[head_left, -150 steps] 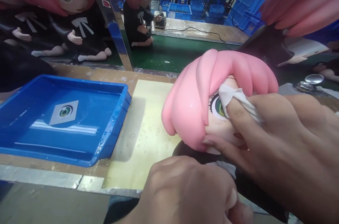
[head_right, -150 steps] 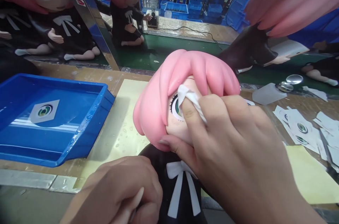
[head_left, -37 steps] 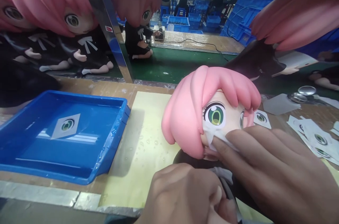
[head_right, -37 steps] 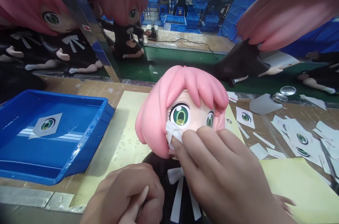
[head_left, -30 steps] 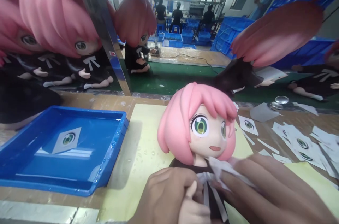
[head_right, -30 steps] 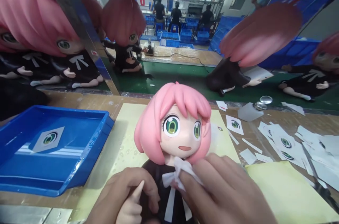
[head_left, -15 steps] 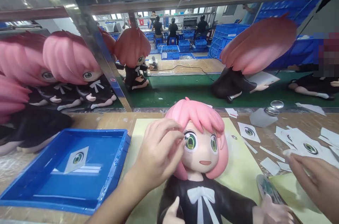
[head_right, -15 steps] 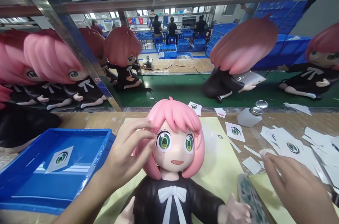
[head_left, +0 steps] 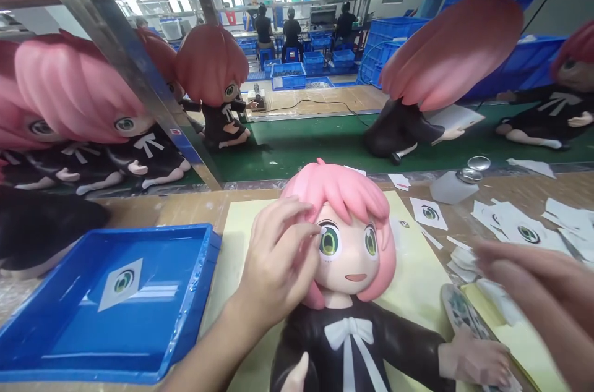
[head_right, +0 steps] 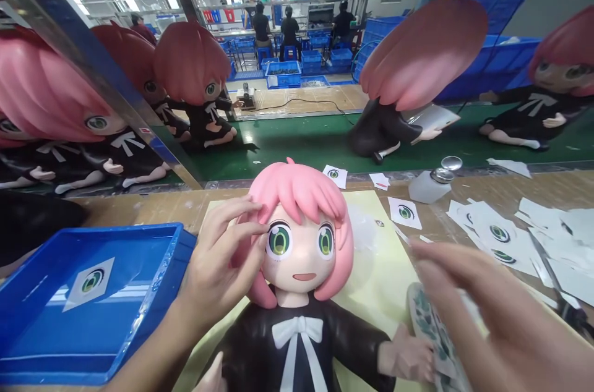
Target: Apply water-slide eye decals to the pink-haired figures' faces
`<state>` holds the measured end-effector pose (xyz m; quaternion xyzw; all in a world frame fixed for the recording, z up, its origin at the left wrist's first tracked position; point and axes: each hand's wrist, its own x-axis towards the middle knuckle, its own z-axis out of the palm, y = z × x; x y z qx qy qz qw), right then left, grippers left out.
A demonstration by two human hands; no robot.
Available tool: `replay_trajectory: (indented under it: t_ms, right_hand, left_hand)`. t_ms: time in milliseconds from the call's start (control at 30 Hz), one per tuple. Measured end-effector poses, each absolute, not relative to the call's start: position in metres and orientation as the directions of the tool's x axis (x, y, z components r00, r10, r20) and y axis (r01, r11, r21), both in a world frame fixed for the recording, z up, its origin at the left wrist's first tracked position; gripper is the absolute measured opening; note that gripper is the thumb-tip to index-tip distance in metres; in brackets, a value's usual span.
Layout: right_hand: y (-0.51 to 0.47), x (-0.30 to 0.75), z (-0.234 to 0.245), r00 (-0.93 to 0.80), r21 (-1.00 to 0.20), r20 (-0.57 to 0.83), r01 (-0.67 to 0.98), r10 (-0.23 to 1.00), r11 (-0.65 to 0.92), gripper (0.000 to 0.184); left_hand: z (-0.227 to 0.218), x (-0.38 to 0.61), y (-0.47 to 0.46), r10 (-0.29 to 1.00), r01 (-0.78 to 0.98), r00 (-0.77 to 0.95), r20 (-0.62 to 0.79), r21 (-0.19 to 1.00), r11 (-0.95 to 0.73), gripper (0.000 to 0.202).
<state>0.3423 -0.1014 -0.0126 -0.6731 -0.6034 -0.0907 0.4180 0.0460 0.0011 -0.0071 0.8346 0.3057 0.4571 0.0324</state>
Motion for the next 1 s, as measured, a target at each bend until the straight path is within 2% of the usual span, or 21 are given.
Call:
replay_trajectory:
  t_ms: [33, 100, 167, 333, 1000]
  right_hand:
    - [-0.103, 0.314, -0.005, 0.193, -0.46, 0.624, 0.874, 0.758, 0.155, 0.022]
    - [-0.099, 0.265, 0.004, 0.09, -0.384, 0.699, 0.884, 0.709, 0.267, 0.015]
    - [-0.087, 0.234, 0.004, -0.004, -0.307, 0.741, 0.887, 0.671, 0.344, 0.02]
    - [-0.06, 0.225, -0.01, -0.014, -0.245, 0.735, 0.927, 0.678, 0.285, 0.023]
    - [-0.06, 0.225, -0.016, 0.098, -0.378, 0.729, 0.883, 0.677, 0.279, 0.016]
  left_hand:
    - [-0.008, 0.048, 0.001, 0.538, 0.486, 0.389, 0.747, 0.33, -0.809, 0.017]
    - [-0.01, 0.051, 0.002, 0.535, 0.487, 0.38, 0.755, 0.328, -0.81, 0.019]
    - [-0.011, 0.054, 0.002, 0.536, 0.483, 0.377, 0.755, 0.334, -0.809, 0.02]
    - [-0.014, 0.056, 0.001, 0.545, 0.474, 0.36, 0.757, 0.355, -0.806, 0.02]
    - [-0.009, 0.06, 0.002, 0.561, 0.489, 0.357, 0.747, 0.362, -0.793, 0.018]
